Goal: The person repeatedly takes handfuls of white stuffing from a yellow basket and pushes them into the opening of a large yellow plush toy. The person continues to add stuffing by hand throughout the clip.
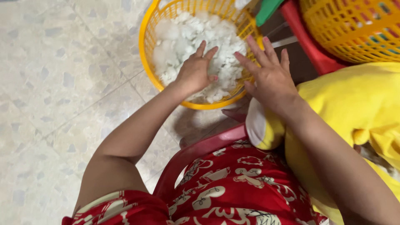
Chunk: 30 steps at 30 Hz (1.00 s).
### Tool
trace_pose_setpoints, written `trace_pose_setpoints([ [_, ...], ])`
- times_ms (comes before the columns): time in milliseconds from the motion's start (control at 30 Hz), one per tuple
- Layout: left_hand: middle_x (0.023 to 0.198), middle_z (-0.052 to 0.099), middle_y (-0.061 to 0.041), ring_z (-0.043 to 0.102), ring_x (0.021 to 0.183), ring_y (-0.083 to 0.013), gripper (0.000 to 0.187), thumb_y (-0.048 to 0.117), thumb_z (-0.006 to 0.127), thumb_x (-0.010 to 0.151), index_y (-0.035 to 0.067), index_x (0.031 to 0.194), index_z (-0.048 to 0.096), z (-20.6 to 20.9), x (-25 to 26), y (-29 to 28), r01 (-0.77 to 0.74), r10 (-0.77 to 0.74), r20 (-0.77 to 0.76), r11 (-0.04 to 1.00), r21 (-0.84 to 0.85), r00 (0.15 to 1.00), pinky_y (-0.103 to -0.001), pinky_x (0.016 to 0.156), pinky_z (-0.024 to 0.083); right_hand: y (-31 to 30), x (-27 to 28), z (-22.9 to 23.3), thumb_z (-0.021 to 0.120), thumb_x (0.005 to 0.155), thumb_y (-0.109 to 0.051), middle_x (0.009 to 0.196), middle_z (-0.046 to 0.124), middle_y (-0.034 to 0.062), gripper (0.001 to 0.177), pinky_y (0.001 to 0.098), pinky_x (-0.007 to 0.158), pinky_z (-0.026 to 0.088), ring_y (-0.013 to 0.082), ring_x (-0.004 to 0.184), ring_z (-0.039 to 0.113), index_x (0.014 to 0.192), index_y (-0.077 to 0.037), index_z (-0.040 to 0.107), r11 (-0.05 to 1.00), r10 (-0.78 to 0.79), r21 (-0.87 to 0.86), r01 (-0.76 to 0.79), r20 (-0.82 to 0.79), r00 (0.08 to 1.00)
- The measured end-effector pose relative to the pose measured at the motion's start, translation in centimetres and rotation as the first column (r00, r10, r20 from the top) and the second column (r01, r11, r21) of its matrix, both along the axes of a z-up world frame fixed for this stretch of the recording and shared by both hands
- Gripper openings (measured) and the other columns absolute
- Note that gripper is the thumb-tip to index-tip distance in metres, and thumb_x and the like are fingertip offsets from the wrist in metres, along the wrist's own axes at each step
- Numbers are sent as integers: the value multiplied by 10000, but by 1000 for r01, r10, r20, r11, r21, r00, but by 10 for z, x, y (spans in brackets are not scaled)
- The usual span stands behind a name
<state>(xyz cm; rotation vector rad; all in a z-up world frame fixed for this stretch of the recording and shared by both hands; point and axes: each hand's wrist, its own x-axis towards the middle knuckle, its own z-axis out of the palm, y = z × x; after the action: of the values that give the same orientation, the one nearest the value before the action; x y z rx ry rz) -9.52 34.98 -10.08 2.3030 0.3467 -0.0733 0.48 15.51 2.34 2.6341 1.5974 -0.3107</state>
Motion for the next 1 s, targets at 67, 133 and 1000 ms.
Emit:
trace_pose_setpoints([
  [67, 1618, 211, -280, 357, 1427, -468, 918, 284, 847, 806, 154, 1559, 340, 25, 7, -17, 46, -59, 161, 996, 80, 985, -542, 1138, 330, -7, -8, 19, 734, 829, -229, 1713, 189, 65, 785, 741, 1148, 89, 351, 1568, 96, 1562, -272, 458, 998, 29, -65, -19, 152, 988],
  [133, 1627, 216, -284, 353, 1432, -471, 885, 265, 824, 823, 133, 1555, 345, 52, 14, -37, 73, -111, 302, 988, 133, 947, -558, 1165, 313, -24, -17, 38, 725, 865, -274, 1715, 225, 51, 756, 754, 1150, 70, 340, 1579, 119, 1578, -270, 470, 1000, 7, 18, -12, 230, 973],
  [1000, 1045, 729, -166, 695, 981, -366, 298, 144, 610, 835, 68, 1106, 709, 116, 88, -372, 779, -653, 509, 624, -58, 561, -479, 840, 542, -323, -95, 125, 808, 718, -175, 1159, 704, 130, 530, 434, 945, 506, 330, 1086, 643, 1230, -99, 691, 646, -763, 198, 737, 136, 632],
])
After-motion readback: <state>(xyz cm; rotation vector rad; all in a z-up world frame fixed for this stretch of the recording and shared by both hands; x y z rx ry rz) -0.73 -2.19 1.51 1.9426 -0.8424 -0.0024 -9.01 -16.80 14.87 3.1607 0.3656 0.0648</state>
